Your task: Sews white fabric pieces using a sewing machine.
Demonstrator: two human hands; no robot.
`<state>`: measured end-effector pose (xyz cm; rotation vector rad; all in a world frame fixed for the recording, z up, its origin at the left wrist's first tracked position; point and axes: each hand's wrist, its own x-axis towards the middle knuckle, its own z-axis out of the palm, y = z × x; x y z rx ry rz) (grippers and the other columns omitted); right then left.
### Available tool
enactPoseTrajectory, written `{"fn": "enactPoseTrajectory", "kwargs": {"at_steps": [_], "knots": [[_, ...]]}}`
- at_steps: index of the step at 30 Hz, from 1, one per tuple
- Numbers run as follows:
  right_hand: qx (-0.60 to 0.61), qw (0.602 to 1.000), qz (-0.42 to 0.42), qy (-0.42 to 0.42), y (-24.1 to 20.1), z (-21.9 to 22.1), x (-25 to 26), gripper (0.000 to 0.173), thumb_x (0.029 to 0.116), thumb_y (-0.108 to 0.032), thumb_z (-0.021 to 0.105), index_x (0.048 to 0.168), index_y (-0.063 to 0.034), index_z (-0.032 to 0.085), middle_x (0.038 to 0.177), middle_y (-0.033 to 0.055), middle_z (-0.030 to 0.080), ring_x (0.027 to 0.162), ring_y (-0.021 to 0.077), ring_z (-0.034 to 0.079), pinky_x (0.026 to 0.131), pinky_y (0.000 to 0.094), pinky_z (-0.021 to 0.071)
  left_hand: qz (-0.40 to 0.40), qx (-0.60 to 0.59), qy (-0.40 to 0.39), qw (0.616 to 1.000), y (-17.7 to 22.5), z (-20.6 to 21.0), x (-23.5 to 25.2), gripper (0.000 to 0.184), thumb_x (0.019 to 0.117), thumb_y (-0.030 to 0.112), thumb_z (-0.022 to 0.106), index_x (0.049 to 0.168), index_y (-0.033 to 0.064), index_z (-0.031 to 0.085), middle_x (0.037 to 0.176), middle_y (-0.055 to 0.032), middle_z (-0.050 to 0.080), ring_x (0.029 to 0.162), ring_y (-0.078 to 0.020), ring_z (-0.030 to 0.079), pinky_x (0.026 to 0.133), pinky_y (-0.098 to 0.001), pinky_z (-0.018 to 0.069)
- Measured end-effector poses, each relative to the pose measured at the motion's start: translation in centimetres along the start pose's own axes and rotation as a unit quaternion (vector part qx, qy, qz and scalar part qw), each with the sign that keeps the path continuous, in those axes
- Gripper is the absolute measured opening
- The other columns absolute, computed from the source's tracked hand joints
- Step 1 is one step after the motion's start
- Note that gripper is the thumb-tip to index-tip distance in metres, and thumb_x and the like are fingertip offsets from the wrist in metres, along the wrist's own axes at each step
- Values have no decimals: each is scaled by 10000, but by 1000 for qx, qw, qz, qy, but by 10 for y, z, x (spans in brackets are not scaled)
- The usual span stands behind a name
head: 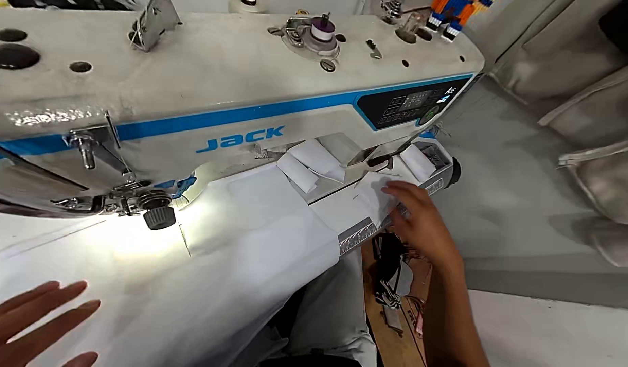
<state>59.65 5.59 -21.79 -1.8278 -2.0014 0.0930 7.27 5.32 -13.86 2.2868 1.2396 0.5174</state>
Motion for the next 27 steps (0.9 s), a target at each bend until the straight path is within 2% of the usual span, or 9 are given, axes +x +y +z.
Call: {"fn": "enactPoseTrajectory", "kwargs": {"at_steps": [2, 7, 13, 16, 19, 21, 23, 25, 27], "knots": [[-8, 999, -40, 9, 26, 5, 20, 385, 940, -31, 537, 1278, -87, 710, 1391, 120, 631, 1281, 345, 578, 1072, 547, 457, 23, -12, 3, 1000, 5, 6, -6, 354, 998, 162, 613, 1145, -157, 657, 1272, -387, 598, 1306, -529, 507, 1147, -545, 386], [5, 996, -62, 64, 48, 13, 58, 143, 983, -120, 653, 1057, -70, 764, 1074, 117, 719, 993, 265, 698, 887, 478, 577, 44, -41, 30, 998, 11, 39, -14, 350, 1018, 250, 611, 1179, -49, 697, 1248, -292, 658, 1278, -419, 569, 1095, -528, 433], [116, 942, 27, 314, 7, 23, 48, 181, 989, -166, 666, 1054, -39, 778, 1075, 137, 732, 1037, 223, 674, 893, 374, 547, 82, -167, 98, 978, 55, 137, 29, 336, 1040, 391, 562, 1167, 136, 742, 1217, -44, 717, 1203, -144, 647, 1021, -359, 552], [127, 916, 11, 380, -39, 28, 38, 185, 995, -151, 652, 1056, -9, 753, 1123, 147, 715, 1101, 220, 654, 905, 346, 548, 66, -280, 87, 954, 78, 165, 69, 467, 1037, 458, 526, 1321, 116, 668, 1308, -10, 680, 1216, -135, 642, 1026, -381, 561], [121, 923, -89, 354, -109, 44, 17, 118, 964, -114, 643, 978, -31, 725, 1156, 143, 678, 1165, 266, 611, 1014, 417, 503, 8, -505, 54, 861, 93, 162, 104, 594, 1009, 415, 599, 1479, 65, 499, 1396, -70, 629, 1262, -203, 622, 1062, -406, 531], [157, 924, -159, 312, -149, 58, -1, 78, 929, -176, 691, 961, -119, 734, 1224, 106, 662, 1239, 278, 580, 1066, 470, 473, -42, -561, 118, 818, 98, 152, 109, 322, 1011, 245, 621, 1296, 98, 642, 1146, -47, 729, 1020, -164, 708, 915, -360, 599], [268, 920, -168, 230, -170, 61, -14, 200, 938, -309, 733, 1079, -176, 684, 1413, 63, 561, 1412, 261, 453, 1161, 468, 421, -51, -515, 146, 843, 85, 137, 99, 132, 996, 229, 645, 1030, 147, 744, 882, 8, 743, 756, -82, 701, 697, -266, 610], [393, 902, -136, 116, -177, 53, -22, 416, 923, -354, 759, 1254, -184, 574, 1517, 30, 470, 1453, 197, 416, 1152, 431, 453, 8, -430, 85, 899, 58, 122, 76, 165, 985, 310, 660, 962, 188, 768, 840, 44, 750, 721, -47, 702, 659, -224, 601], [446, 886, -123, 10, -187, 50, -27, 561, 904, -214, 784, 1392, -91, 537, 1246, 50, 675, 1141, 140, 654, 944, 361, 585, 79, -336, 30, 938, 33, 109, 53, 199, 992, 359, 645, 975, 209, 776, 895, 90, 745, 785, -12, 692, 702, -186, 588]]}}
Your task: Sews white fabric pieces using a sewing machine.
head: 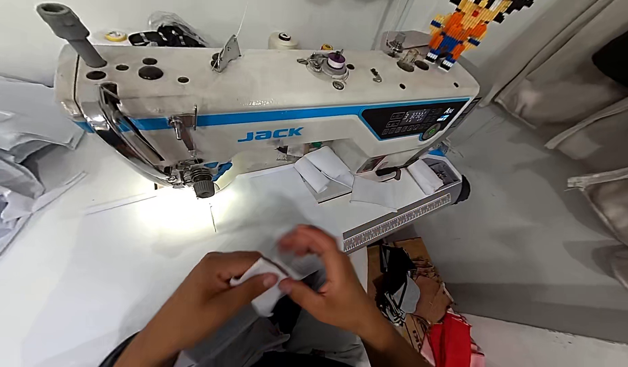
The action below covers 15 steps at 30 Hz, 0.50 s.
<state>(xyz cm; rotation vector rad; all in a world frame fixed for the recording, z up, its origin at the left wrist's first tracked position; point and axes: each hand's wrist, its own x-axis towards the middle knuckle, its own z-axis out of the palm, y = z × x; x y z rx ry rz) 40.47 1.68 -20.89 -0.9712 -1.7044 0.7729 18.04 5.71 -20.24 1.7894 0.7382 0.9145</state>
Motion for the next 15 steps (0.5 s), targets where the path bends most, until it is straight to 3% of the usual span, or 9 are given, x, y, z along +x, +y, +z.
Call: {"fn": "enactPoseTrajectory", "kwargs": {"at_steps": [2, 4, 7, 9, 11, 13, 15], "knots": [[9, 994, 18, -108, -4, 17, 1, 591, 955, -123, 709, 1487, -20, 474, 946, 75, 726, 787, 124, 694, 711, 304, 603, 25, 98, -3, 995, -3, -19, -18, 208, 978, 387, 654, 963, 225, 783, 883, 123, 728, 780, 17, 670, 689, -155, 569], [30, 986, -8, -165, -3, 37, -1, 500, 1002, -110, 639, 1470, -2, 497, 822, 98, 673, 658, 155, 633, 631, 311, 565, 11, 185, 30, 982, -3, -36, -31, 206, 948, 420, 669, 918, 242, 766, 798, 156, 684, 693, 65, 609, 608, -121, 511], [55, 981, -63, -177, 5, 61, 1, 272, 1005, -91, 587, 1252, -49, 692, 928, 77, 722, 834, 154, 668, 795, 319, 567, -47, 233, 33, 971, 1, -71, -34, 161, 924, 397, 688, 923, 245, 740, 746, 175, 676, 624, 79, 593, 547, -137, 506], [58, 978, -81, -181, 13, 71, 13, 322, 937, 5, 536, 1152, -86, 757, 1070, 41, 760, 1065, 151, 684, 950, 352, 543, -90, 219, 19, 971, 5, -93, -22, 112, 931, 269, 694, 932, 172, 750, 750, 130, 686, 631, 54, 601, 565, -160, 512], [-24, 981, -118, -153, 21, 81, 31, 344, 947, 41, 533, 1144, -108, 772, 1130, 22, 766, 1143, 147, 689, 1000, 350, 555, -127, 187, 25, 974, 2, -110, -4, 107, 973, 150, 664, 956, 96, 755, 759, 66, 692, 631, 20, 592, 580, -173, 497], [-157, 967, -175, -96, 30, 90, 49, 269, 946, 12, 600, 1097, -119, 780, 1090, 33, 770, 1076, 162, 723, 916, 325, 600, -122, 208, 37, 970, -12, -122, 15, 108, 976, 133, 670, 954, 84, 763, 760, 40, 700, 630, 6, 595, 589, -184, 494], [-248, 945, -203, -63, 38, 97, 64, 188, 938, -63, 669, 1063, -134, 789, 1017, 35, 766, 961, 168, 737, 754, 297, 610, -85, 283, 44, 954, -36, -133, 32, 84, 944, 166, 704, 940, 115, 770, 818, 38, 715, 701, -12, 631, 660, -222, 530]]}}
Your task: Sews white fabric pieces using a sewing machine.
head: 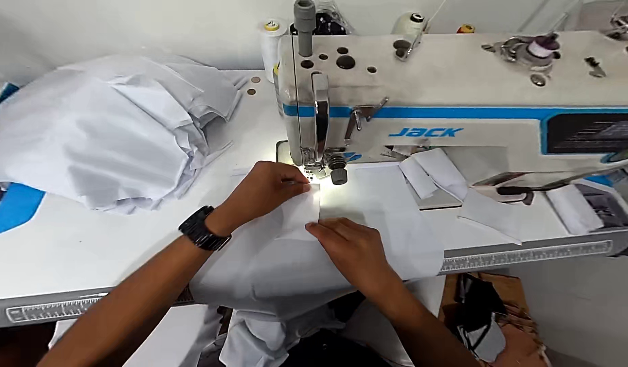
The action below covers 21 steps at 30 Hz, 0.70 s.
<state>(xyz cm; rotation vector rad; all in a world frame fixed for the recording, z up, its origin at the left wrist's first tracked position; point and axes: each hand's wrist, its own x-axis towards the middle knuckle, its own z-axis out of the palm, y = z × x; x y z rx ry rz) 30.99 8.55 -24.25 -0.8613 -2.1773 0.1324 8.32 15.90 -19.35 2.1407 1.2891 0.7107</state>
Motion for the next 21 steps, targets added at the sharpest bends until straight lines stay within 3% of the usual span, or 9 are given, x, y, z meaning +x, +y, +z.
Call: {"fn": "enactPoseTrajectory", "kwargs": {"at_steps": [3, 6, 9, 14, 21], "knots": [[-36, 999, 8, -19, -3, 8, 4, 154, 941, -129, 681, 1053, -143, 788, 938, 24, 728, 850, 181, 693, 639, 308, 570, 23, 50, 15, 998, -13, 8, 5, 63, 924, 157, 730, 930, 109, 770, 873, 6, 724, 778, -58, 671, 740, -260, 561], [-31, 999, 22, -26, -16, 14, -7, 121, 942, -138, 669, 1009, -136, 770, 857, 26, 679, 779, 187, 660, 598, 303, 544, 16, 77, 38, 996, -16, 12, -17, 102, 951, 191, 700, 914, 117, 760, 863, 18, 703, 762, -62, 654, 702, -258, 549], [-39, 998, 46, -16, -17, 14, -13, 87, 943, -157, 668, 955, -146, 754, 851, 15, 689, 777, 172, 663, 607, 288, 538, -1, 92, 81, 992, -18, 15, -29, 127, 959, 209, 682, 931, 126, 774, 860, 19, 699, 767, -54, 655, 692, -237, 548], [-39, 997, 62, -27, -6, 13, -10, 148, 987, -233, 652, 1025, -190, 789, 870, -2, 682, 802, 154, 638, 641, 275, 511, -33, 112, 105, 988, -15, 16, -21, 78, 946, 159, 703, 935, 113, 766, 871, -13, 688, 770, -107, 662, 689, -291, 547], [-42, 996, 67, -35, -6, 15, -12, 135, 974, -185, 652, 1009, -175, 782, 877, -10, 690, 827, 150, 641, 668, 274, 508, -48, 120, 110, 985, -19, 21, -21, 76, 946, 164, 695, 947, 124, 759, 884, -6, 672, 777, -102, 650, 679, -294, 535]]}}
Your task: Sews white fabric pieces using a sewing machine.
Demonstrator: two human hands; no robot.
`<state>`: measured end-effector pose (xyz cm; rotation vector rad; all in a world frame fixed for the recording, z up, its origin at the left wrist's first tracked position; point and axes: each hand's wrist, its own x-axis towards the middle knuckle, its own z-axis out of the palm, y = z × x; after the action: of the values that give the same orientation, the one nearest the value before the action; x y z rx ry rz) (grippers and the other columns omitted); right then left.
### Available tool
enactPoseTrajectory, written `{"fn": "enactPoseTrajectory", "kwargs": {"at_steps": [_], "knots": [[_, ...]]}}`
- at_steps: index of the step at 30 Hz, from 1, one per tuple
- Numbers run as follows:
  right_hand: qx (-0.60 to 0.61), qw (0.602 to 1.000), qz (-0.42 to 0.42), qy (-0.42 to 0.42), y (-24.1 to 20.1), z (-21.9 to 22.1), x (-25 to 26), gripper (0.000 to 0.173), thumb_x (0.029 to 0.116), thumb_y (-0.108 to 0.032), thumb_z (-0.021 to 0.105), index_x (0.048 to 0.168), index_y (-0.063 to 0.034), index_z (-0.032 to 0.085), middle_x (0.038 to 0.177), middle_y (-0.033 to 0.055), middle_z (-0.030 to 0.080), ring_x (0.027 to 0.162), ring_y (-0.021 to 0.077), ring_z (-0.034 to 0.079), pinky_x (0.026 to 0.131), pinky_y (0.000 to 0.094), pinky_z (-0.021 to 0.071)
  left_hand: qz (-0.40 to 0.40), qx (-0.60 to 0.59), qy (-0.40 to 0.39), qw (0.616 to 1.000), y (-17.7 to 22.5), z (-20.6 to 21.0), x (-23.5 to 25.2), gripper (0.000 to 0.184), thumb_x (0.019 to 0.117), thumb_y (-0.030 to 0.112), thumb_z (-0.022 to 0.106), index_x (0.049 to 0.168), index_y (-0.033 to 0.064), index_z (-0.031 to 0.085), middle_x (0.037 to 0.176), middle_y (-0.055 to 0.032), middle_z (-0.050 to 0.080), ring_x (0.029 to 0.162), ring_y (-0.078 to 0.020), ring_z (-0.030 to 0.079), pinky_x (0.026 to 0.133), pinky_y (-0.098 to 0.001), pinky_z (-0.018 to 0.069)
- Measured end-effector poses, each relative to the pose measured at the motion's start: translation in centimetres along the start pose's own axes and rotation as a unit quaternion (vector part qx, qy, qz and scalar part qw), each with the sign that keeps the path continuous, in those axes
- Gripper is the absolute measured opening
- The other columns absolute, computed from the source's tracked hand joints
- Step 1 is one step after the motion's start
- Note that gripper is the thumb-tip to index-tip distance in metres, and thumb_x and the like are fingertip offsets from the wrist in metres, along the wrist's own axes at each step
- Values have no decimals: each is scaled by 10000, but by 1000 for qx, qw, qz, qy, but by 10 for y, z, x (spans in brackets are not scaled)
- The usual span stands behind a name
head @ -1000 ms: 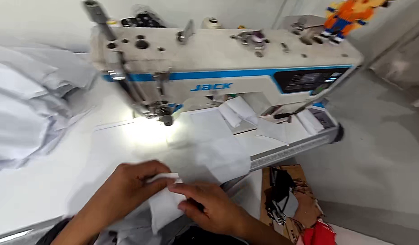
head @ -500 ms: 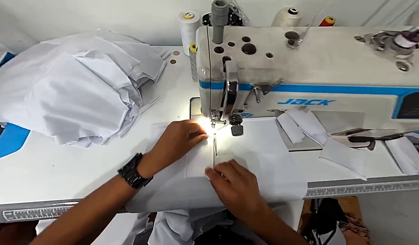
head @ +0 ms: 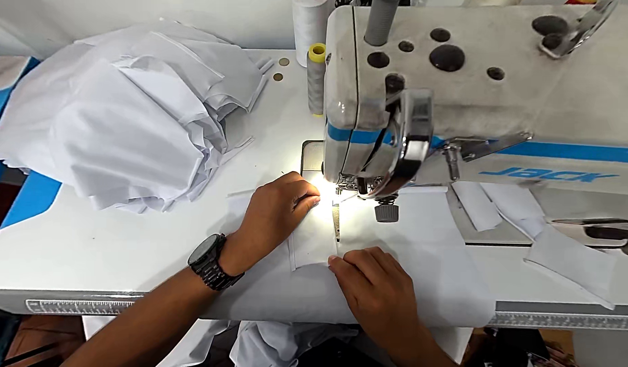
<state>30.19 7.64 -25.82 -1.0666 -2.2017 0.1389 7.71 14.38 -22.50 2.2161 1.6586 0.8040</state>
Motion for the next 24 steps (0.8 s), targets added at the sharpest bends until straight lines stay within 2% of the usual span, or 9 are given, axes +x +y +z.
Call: {"fn": "enactPoseTrajectory", "kwargs": {"at_steps": [6, 9, 11, 14, 15, 17, 19, 21, 24], "knots": [[-3, 1000, -3, -2, 0, -1, -1, 136, 961, -176, 652, 1003, -164, 781, 888, -3, 687, 839, 155, 643, 662, 271, 513, 0, 16, 13, 1000, 2, 3, -1, 85, 942, 193, 714, 975, 125, 754, 926, -15, 687, 782, -117, 664, 665, -310, 542], [-3, 1000, 1, -2, -1, -1, -1, 133, 964, -183, 654, 1001, -163, 780, 898, 3, 687, 842, 160, 645, 665, 274, 518, 74, 52, 18, 996, 2, 6, -1, 137, 979, 157, 649, 1030, 79, 750, 1025, -94, 673, 923, -227, 664, 780, -374, 562], [-9, 1000, 2, -1, -2, 0, -1, 129, 960, -185, 656, 995, -163, 779, 898, 6, 687, 839, 166, 651, 660, 280, 527, 131, 83, 5, 988, 4, 8, -2, 183, 990, 79, 584, 1032, 65, 761, 1068, -125, 673, 1024, -301, 635, 859, -450, 519], [-21, 1000, -1, -13, -2, -2, 1, 143, 967, -209, 644, 992, -167, 778, 920, 7, 686, 873, 176, 654, 691, 293, 532, 178, 182, -16, 967, 14, 5, -10, 230, 988, 36, 528, 1090, 29, 735, 1043, -137, 698, 1014, -326, 659, 855, -470, 511], [-27, 999, -6, -30, -1, -5, 1, 167, 981, -250, 631, 1017, -178, 778, 965, 9, 689, 928, 185, 652, 740, 310, 537, 167, 200, -28, 965, 19, 5, -17, 261, 1020, 102, 506, 1146, 13, 717, 1100, -153, 697, 1050, -329, 661, 881, -470, 523], [-32, 996, -24, -80, 6, -14, 1, 287, 1018, -416, 579, 1125, -227, 766, 1169, 22, 690, 1151, 232, 619, 933, 408, 517, 118, 210, -60, 969, 26, 6, -38, 471, 1067, 348, 417, 1331, 31, 645, 1353, -163, 633, 1282, -330, 588, 1031, -517, 477], [-18, 990, -44, -136, 17, -24, -2, 419, 1012, -568, 516, 1259, -294, 716, 1435, 50, 596, 1416, 300, 471, 1143, 568, 388, 78, 193, -82, 975, 25, 10, -55, 607, 1062, 494, 330, 1497, 123, 532, 1567, -110, 480, 1481, -309, 405, 1155, -606, 346], [-10, 983, -54, -173, 25, -29, -7, 520, 996, -656, 465, 1373, -345, 643, 1574, 72, 471, 1525, 330, 318, 1212, 633, 267, 76, 168, -82, 979, 18, 14, -61, 614, 1057, 525, 306, 1545, 196, 483, 1630, -62, 400, 1535, -290, 310, 1196, -635, 260], [-41, 983, -45, -174, 23, -31, -20, 566, 1005, -678, 406, 1446, -365, 572, 1614, 78, 423, 1538, 351, 288, 1211, 656, 244, 105, 132, -89, 982, 12, 16, -53, 592, 1056, 526, 316, 1537, 229, 493, 1633, -38, 397, 1538, -270, 304, 1209, -641, 232]]}}
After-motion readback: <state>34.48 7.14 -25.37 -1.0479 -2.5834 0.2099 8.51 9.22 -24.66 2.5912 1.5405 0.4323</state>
